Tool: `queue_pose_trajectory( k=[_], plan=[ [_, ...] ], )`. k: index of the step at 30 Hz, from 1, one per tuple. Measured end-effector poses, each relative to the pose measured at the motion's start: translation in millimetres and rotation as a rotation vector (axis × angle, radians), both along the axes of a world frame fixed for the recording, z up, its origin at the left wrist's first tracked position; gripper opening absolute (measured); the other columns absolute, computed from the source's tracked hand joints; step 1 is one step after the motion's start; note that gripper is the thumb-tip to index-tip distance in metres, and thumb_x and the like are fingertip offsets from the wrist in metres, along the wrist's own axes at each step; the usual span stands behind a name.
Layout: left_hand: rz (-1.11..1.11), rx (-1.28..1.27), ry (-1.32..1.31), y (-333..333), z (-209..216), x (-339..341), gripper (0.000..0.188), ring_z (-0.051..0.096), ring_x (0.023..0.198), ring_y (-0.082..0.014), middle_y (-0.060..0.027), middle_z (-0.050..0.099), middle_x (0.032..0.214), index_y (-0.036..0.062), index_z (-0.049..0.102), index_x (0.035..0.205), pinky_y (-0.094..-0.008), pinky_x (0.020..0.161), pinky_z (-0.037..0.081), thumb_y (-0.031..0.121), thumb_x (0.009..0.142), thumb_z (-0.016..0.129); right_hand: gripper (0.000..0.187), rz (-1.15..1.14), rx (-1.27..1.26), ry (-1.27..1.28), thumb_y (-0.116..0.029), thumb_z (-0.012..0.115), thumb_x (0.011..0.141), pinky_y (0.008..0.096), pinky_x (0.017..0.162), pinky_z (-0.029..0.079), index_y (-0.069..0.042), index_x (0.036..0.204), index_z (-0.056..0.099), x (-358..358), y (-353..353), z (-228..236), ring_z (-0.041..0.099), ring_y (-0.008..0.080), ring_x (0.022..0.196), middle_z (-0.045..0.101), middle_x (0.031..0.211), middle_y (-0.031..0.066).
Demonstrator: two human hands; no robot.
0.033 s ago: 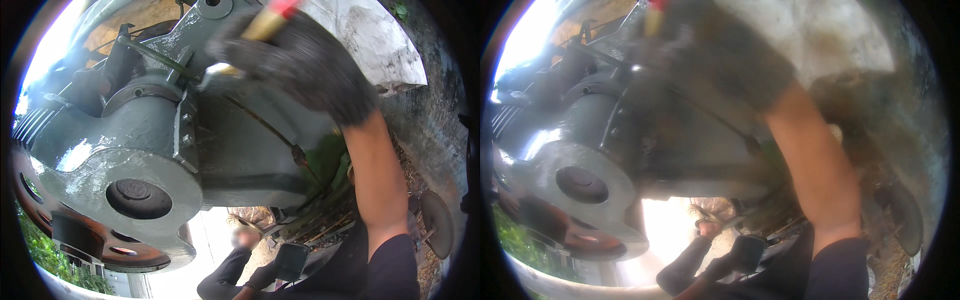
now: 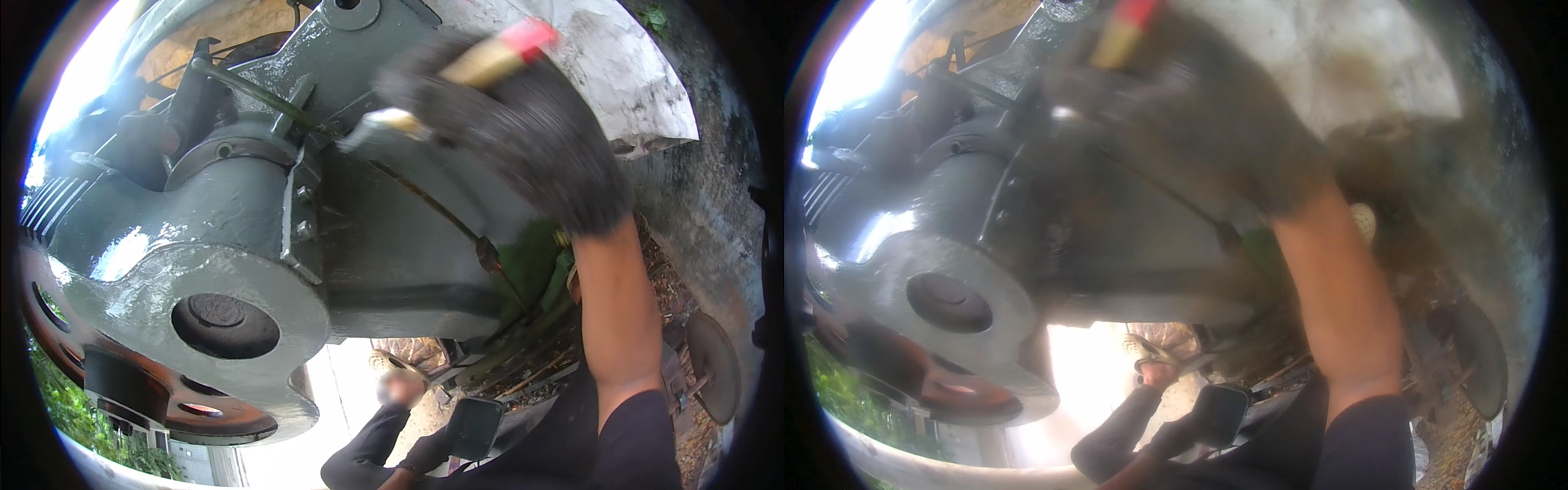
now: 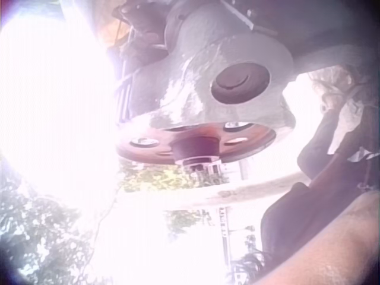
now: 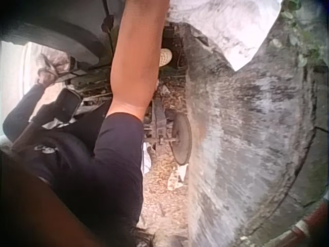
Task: The person paints a large metal machine part with gray paint using a brush. They repeatedly dip the brush into a small container and apply paint to the curved and flat surfaces of the part.
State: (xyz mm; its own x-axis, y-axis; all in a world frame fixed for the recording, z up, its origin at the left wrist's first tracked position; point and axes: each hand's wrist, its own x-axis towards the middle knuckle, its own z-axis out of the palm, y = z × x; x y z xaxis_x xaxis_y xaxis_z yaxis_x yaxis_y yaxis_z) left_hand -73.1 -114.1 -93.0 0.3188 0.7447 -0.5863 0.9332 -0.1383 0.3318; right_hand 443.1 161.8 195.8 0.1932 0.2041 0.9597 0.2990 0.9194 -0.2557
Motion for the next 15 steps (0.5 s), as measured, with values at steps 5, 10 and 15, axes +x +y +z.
queue_pose_trajectory(
  k=[5, 10, 15],
  plan=[
    [0.198, -0.226, 0.091, 20, 22, 26, 0.05, 0.077, 0.083, -0.0169, -0.0071, 0.078, 0.102, 0.0204, 0.054, 0.152, -0.0343, 0.077, 0.06, 0.023, 0.102, 0.06, 0.027, 0.237, -0.69, 0.511, -0.022, 0.067, 0.106, 0.0318, 0.08, 0.059, 0.0, 0.122, 0.07, -17, -75, -144, 0.07, 0.0174, 0.097, 0.073, 0.112, 0.0106],
    [0.376, -0.335, 0.052, 19, 17, 18, 0.053, 0.077, 0.083, -0.0167, -0.0076, 0.077, 0.102, 0.0167, 0.056, 0.15, -0.0348, 0.077, 0.061, 0.018, 0.097, 0.064, 0.023, 0.618, -0.99, 0.945, -0.021, 0.065, 0.105, 0.0317, 0.074, 0.055, 0.0, 0.115, 0.069, -38, -63, -207, 0.067, 0.0193, 0.088, 0.07, 0.101, 0.009],
    [0.256, -0.215, -0.084, 12, -1, -14, 0.058, 0.078, 0.082, -0.0222, -0.0102, 0.077, 0.104, 0.0137, 0.057, 0.148, -0.0372, 0.076, 0.062, 0.016, 0.092, 0.069, 0.023, 0.924, -1.025, 1.204, -0.025, 0.064, 0.103, 0.0299, 0.065, 0.051, -0.003, 0.108, 0.068, -28, -60, -204, 0.063, 0.0173, 0.079, 0.069, 0.095, 0.009]
  ],
)
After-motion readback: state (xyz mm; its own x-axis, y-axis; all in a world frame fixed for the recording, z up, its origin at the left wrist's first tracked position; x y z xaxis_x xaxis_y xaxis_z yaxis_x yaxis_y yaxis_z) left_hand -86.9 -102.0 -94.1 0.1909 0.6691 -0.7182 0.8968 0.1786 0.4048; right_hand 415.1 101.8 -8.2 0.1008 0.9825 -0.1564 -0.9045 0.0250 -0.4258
